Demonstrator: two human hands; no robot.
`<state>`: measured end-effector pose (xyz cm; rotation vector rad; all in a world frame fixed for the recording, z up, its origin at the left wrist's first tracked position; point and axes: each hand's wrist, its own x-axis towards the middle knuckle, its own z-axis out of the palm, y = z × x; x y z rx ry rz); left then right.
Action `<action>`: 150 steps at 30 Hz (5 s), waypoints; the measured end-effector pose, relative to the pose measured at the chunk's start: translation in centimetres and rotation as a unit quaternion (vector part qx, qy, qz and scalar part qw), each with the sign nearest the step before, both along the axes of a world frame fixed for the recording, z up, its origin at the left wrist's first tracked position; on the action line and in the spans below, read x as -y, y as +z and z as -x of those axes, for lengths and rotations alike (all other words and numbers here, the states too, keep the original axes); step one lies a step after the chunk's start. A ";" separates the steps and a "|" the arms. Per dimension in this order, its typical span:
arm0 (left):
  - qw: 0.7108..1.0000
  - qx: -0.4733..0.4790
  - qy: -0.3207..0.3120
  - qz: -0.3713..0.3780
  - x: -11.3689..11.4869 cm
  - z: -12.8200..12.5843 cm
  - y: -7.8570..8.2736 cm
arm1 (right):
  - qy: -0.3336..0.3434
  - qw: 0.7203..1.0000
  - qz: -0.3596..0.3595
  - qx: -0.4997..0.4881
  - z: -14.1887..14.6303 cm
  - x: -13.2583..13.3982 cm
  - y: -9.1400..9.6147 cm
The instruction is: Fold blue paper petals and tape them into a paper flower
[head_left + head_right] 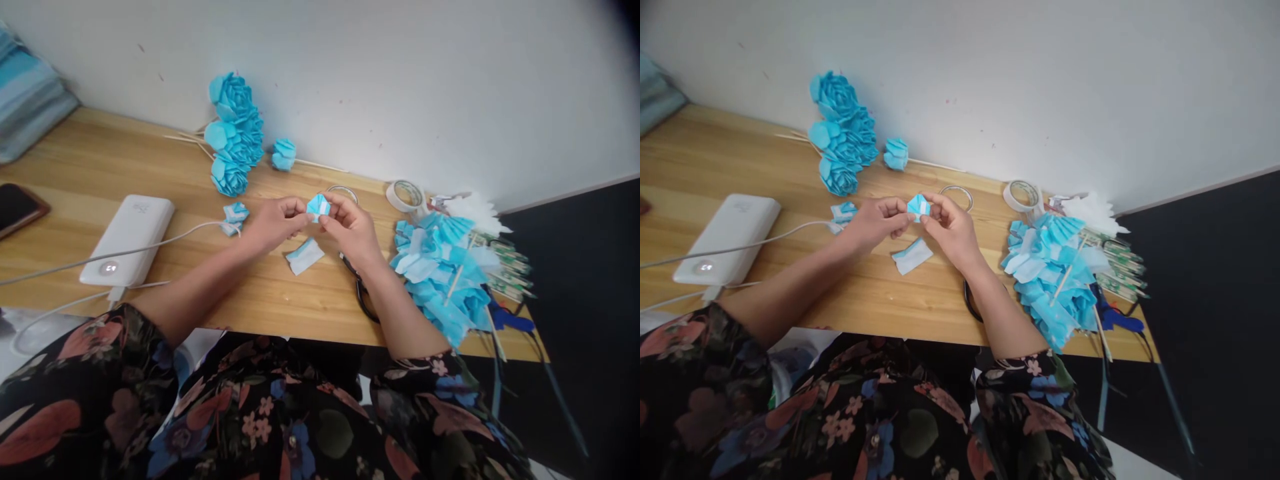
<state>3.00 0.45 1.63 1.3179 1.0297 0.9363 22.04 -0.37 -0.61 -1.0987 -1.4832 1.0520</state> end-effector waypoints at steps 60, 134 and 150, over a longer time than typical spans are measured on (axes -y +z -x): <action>0.997 -0.054 -0.019 -0.046 -0.4 0.3 -1.1 | -0.021 1.000 0.019 0.007 -0.2 0.2 -0.5; 1.000 0.008 0.012 0.005 -0.6 0.2 -0.6 | -0.043 0.997 -0.019 0.058 -0.2 0.1 -0.9; 0.999 0.014 0.021 0.020 -0.8 0.1 -0.6 | -0.035 0.999 -0.020 0.012 0.0 0.1 -0.8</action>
